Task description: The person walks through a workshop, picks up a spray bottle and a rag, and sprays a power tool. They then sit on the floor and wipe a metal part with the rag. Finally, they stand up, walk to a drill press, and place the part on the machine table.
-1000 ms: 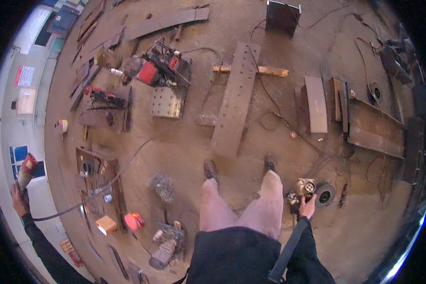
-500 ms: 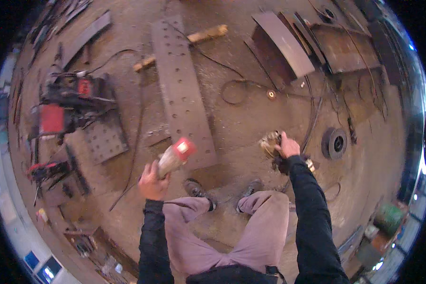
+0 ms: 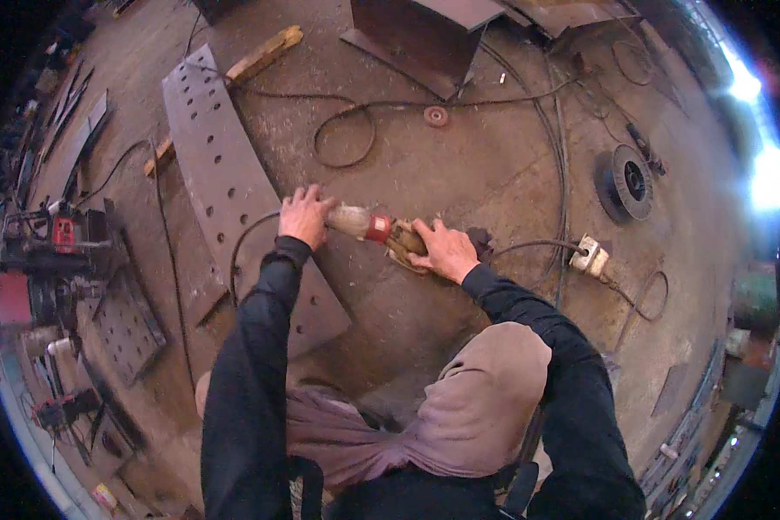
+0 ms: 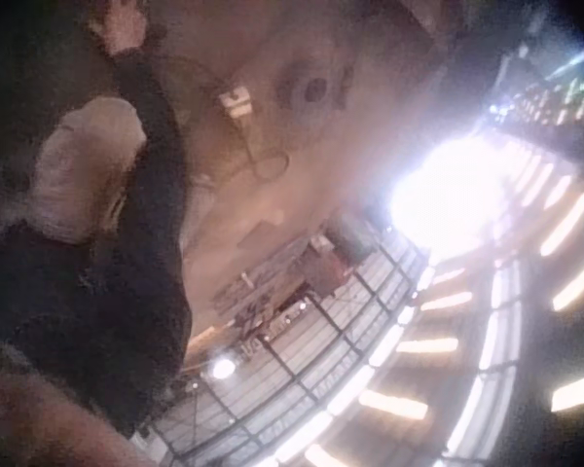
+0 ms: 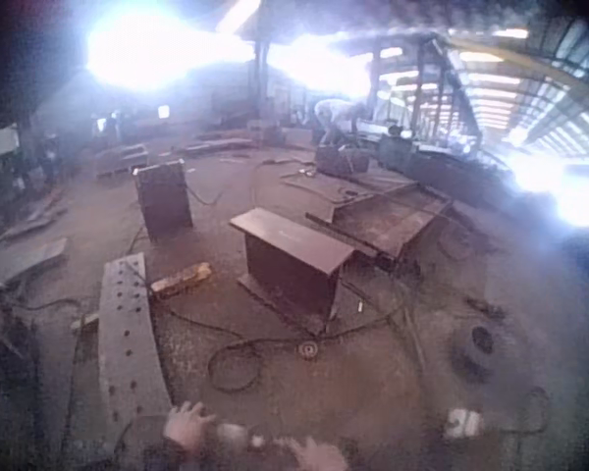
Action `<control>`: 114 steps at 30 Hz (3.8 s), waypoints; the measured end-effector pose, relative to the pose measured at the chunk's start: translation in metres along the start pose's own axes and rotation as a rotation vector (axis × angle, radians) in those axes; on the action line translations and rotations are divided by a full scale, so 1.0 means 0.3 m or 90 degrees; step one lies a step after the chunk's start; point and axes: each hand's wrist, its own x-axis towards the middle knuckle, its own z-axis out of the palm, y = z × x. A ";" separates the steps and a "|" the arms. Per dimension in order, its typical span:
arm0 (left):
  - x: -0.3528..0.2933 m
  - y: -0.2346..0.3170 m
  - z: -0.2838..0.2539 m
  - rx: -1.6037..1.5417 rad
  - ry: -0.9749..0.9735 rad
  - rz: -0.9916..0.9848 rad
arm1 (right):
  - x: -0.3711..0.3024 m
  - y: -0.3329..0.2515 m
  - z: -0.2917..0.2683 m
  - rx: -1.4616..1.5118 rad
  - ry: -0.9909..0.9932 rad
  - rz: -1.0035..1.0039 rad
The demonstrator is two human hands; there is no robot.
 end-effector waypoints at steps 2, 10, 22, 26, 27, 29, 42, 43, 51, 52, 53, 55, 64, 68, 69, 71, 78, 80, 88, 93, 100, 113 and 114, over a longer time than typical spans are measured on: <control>-0.009 -0.010 0.029 0.014 -0.024 0.009 | -0.071 0.004 0.013 0.033 0.064 0.038; -0.033 0.017 0.054 -0.028 -0.012 -0.012 | -0.112 0.082 0.073 0.018 -0.005 -0.063; -0.060 0.017 -0.002 -0.199 -0.203 0.082 | -0.199 0.180 -0.043 0.173 -0.156 -0.135; -0.087 -0.032 -0.056 -0.259 -0.088 0.178 | -0.214 0.213 -0.096 0.255 -0.177 -0.119; -0.101 -0.033 -0.063 -0.251 -0.076 0.172 | -0.217 0.220 -0.097 0.277 -0.174 -0.116; -0.114 0.005 -0.139 -0.237 -0.049 0.168 | -0.234 0.212 -0.133 0.264 -0.182 -0.111; -0.196 0.146 -0.160 -0.090 0.060 0.493 | -0.312 0.168 -0.162 0.195 -0.212 -0.121; -0.199 0.158 -0.169 -0.068 0.050 0.503 | -0.320 0.169 -0.166 0.176 -0.219 -0.112; -0.214 0.238 -0.147 0.005 0.037 0.548 | -0.404 0.165 -0.141 0.147 -0.131 -0.134; -0.213 0.243 -0.125 0.017 0.054 0.559 | -0.410 0.160 -0.127 0.130 -0.115 -0.149; -0.211 0.249 -0.101 0.018 0.048 0.555 | -0.414 0.157 -0.112 0.122 -0.113 -0.145; -0.204 0.258 -0.056 0.020 0.033 0.548 | -0.417 0.157 -0.076 0.109 -0.111 -0.138; -0.060 0.302 0.058 0.035 -0.099 0.232 | -0.320 0.197 -0.038 0.049 -0.040 -0.089; -0.058 0.283 0.195 0.036 -0.016 0.298 | -0.274 0.231 0.064 0.019 -0.052 -0.121; -0.056 0.273 0.210 0.035 -0.038 0.295 | -0.271 0.231 0.083 0.001 -0.048 -0.095; -0.089 0.258 0.219 0.024 -0.090 0.285 | -0.282 0.179 0.084 -0.035 -0.056 -0.046; 0.004 0.280 0.203 -0.070 -0.192 0.302 | -0.223 0.229 0.139 -0.058 -0.130 -0.070; 0.006 0.271 0.232 -0.076 -0.177 0.295 | -0.209 0.220 0.144 -0.044 -0.109 -0.072; 0.024 0.324 0.239 -0.082 -0.184 0.300 | -0.192 0.252 0.188 -0.047 -0.112 -0.062; 0.006 0.308 0.251 -0.084 -0.146 0.280 | -0.189 0.223 0.177 -0.081 -0.122 -0.059; -0.086 0.279 0.196 -0.079 -0.063 0.306 | -0.199 0.193 0.190 -0.054 -0.098 -0.030; -1.361 -0.490 0.673 -0.646 0.060 -0.545 | -0.261 0.065 0.148 0.081 -0.050 -0.127; -1.332 -0.413 0.753 -0.639 0.072 -0.517 | -0.293 0.102 0.151 0.063 -0.014 -0.132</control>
